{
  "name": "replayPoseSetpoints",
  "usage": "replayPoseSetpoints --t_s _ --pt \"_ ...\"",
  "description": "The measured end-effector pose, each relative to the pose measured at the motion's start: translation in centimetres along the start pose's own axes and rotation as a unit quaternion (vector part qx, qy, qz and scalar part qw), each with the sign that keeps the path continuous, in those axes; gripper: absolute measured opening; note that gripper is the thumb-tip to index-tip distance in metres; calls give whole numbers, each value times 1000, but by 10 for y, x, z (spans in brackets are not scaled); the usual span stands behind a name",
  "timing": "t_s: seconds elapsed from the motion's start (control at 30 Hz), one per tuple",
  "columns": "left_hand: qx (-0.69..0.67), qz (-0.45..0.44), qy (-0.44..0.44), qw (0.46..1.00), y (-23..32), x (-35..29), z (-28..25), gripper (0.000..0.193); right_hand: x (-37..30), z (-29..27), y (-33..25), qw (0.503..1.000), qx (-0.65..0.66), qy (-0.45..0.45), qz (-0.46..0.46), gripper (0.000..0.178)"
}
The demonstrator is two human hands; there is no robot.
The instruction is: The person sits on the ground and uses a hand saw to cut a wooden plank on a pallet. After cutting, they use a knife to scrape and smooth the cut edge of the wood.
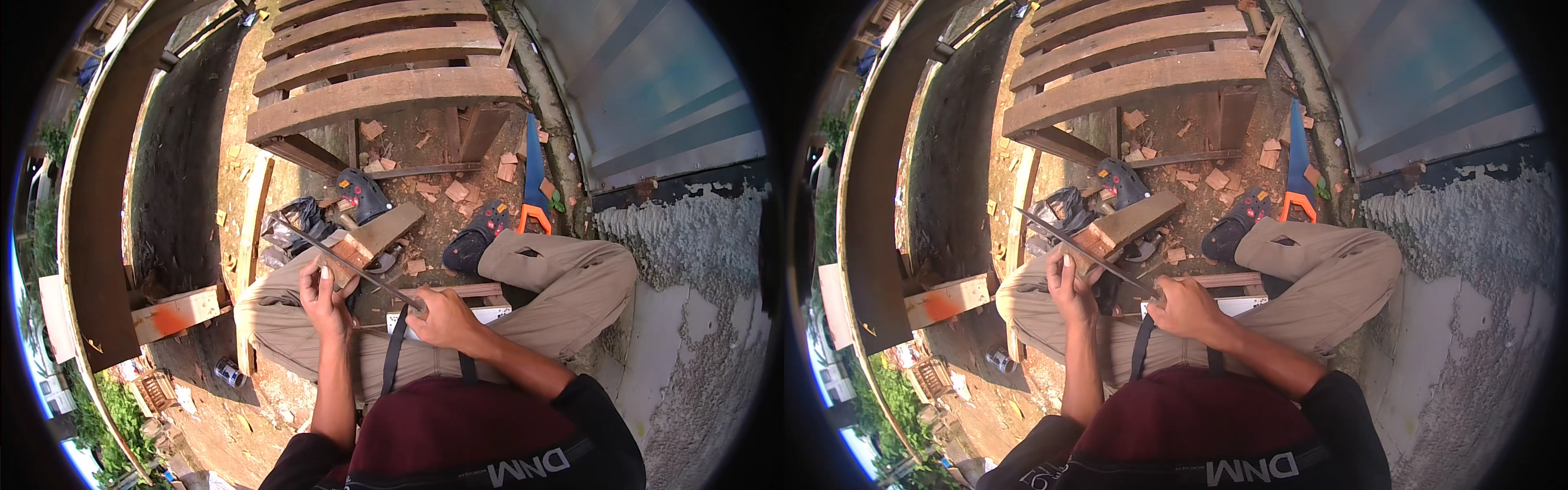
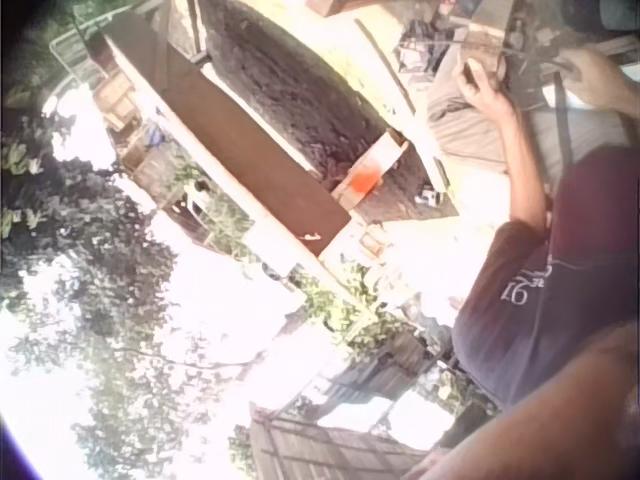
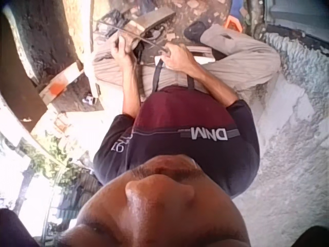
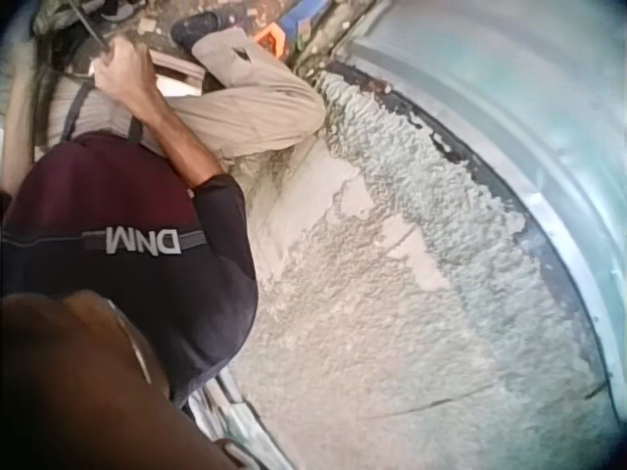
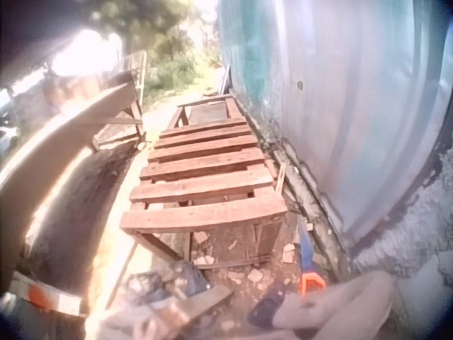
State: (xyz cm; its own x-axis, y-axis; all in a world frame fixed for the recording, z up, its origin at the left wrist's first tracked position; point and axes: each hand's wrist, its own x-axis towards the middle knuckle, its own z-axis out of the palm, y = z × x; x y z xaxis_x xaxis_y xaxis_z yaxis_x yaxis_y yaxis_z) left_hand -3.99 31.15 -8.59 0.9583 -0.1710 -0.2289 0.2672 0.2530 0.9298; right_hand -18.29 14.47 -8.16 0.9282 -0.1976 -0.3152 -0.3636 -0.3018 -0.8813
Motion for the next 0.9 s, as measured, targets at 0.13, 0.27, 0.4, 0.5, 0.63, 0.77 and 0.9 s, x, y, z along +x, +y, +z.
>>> replayPoseSetpoints --t_s 0.13,0.27,0.4,0.5,0.63,0.77,0.9 --pt "21 1 23 1000 -1 0 5 32 -10 -13 -38 987 61 53 -138 33" --pt "-4 -1 11 1000 2 2 -10 30 3 22 43 999 -18 30 -33 23" --pt "-51 -22 34 998 4 2 -22 29 -5 10 -10 1000 8 -13 -23 33" --pt "-44 -16 35 998 1 4 -16 28 -8 4 -33 978 34 69 -196 31" --pt "-29 -17 32 999 -1 5 -21 34 15 7 29 997 -59 -35 24 30" --pt "-52 -33 9 998 -8 3 -31 32 1 -2 -9 999 -11 -37 -6 41" --pt "-61 -33 8 998 -7 7 -24 28 -6 2 -30 989 48 40 -138 30"
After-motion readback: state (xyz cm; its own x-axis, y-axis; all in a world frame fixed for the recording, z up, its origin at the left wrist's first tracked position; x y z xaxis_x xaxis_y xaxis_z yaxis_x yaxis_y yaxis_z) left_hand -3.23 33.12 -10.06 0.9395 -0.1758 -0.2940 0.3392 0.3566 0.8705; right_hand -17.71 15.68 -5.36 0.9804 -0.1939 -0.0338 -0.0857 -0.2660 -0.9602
